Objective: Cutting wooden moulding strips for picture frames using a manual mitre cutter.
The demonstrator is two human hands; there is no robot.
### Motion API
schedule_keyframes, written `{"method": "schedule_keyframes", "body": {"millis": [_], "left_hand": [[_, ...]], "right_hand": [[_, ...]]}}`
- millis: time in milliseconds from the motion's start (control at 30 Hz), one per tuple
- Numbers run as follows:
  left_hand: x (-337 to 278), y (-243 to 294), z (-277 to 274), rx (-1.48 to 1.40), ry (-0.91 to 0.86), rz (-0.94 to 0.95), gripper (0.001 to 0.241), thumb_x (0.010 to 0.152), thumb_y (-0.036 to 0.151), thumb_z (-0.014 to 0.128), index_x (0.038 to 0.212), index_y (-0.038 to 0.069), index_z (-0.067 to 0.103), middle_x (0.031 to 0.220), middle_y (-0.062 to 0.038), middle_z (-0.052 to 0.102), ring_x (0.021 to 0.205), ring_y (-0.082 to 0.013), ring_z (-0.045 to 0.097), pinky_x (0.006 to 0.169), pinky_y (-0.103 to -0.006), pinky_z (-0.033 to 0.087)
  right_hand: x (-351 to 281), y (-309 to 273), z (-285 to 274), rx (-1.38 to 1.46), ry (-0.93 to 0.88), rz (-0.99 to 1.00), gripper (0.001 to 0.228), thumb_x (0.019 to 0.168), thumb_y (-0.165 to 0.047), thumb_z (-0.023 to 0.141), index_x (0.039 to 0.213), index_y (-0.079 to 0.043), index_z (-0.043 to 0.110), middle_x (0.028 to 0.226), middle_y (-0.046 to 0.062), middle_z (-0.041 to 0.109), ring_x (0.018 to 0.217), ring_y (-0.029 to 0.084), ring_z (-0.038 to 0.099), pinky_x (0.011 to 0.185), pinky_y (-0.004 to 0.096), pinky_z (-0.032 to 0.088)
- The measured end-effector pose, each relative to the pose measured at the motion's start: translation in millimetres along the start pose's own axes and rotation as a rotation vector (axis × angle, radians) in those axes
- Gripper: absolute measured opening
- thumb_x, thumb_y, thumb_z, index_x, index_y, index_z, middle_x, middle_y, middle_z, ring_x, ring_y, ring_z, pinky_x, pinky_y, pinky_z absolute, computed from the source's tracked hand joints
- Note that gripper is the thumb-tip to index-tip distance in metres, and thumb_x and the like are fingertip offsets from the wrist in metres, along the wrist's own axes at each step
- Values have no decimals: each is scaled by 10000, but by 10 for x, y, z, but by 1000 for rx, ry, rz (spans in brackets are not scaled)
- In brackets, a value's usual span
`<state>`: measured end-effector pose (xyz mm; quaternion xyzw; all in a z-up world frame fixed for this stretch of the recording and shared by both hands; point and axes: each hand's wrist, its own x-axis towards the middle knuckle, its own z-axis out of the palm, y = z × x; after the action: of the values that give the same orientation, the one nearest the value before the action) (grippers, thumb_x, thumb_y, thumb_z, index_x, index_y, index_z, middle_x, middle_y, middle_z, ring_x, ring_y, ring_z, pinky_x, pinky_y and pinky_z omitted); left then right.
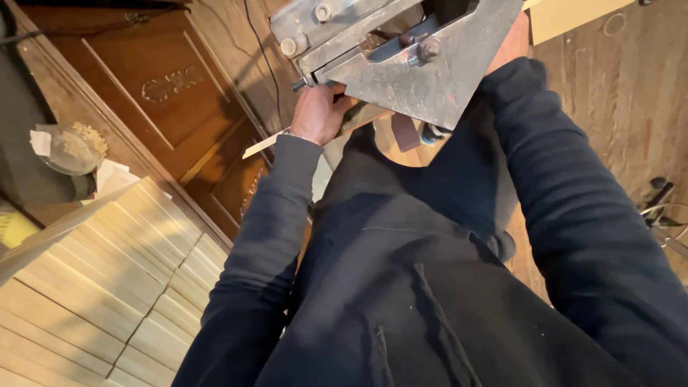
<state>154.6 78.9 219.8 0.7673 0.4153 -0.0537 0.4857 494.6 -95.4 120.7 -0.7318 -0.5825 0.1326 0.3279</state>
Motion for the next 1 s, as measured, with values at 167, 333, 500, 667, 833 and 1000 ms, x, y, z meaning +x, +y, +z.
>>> {"method": "schedule_keyframes", "body": {"millis": [167, 333, 500, 667, 833, 1000], "left_hand": [[18, -57, 54, -16, 34, 32, 285, 867, 205, 714, 1054, -8, 742, 917, -242, 727, 908, -402, 714, 801, -447, 551], [-13, 121, -53, -22, -10, 27, 235, 895, 197, 709, 1067, 50, 773, 892, -227, 732, 866, -414, 702, 790, -457, 542], [13, -39, 60, -12, 43, 140, 206, 870, 167, 733, 1032, 51, 785, 942, -203, 743, 907, -391, 705, 820, -452, 545], [-12, -84, 110, -16, 102, 185, 236, 862, 165, 735, 1065, 58, 791, 1043, -190, 737, 1006, -399, 664, 885, -457, 518], [-33, -82, 109, -11, 122, 191, 227, 877, 170, 744, 1073, 67, 797, 1049, -194, 708, 1036, -406, 643, 901, -459, 506], [-9, -77, 90, -18, 95, 166, 228, 882, 177, 768, 1077, 62, 790, 1028, -211, 692, 1013, -405, 648, 896, -464, 507]], "right_hand": [[26, -53, -16, 22, -7, 82, 197, 1035, -201, 690, 956, -23, 654, 935, 152, 659, 881, 394, 640, 761, 469, 492], [41, -159, -54, -53, -22, 70, 201, 1037, -219, 701, 955, -37, 677, 957, 144, 677, 887, 383, 646, 775, 475, 486], [105, -281, -137, -80, -40, -49, 186, 1023, -241, 693, 991, -59, 710, 944, 124, 699, 924, 385, 648, 801, 474, 490], [160, -361, -148, -152, -69, -93, 155, 977, -229, 700, 1004, -78, 727, 931, 105, 703, 897, 364, 654, 768, 455, 489], [241, -567, -246, -191, -64, -169, 119, 943, -195, 733, 1016, -105, 761, 929, 88, 706, 870, 336, 657, 743, 442, 504], [251, -524, -224, -265, -38, -268, 172, 897, -140, 748, 1064, -147, 789, 965, 62, 702, 934, 319, 661, 779, 441, 523]]}}
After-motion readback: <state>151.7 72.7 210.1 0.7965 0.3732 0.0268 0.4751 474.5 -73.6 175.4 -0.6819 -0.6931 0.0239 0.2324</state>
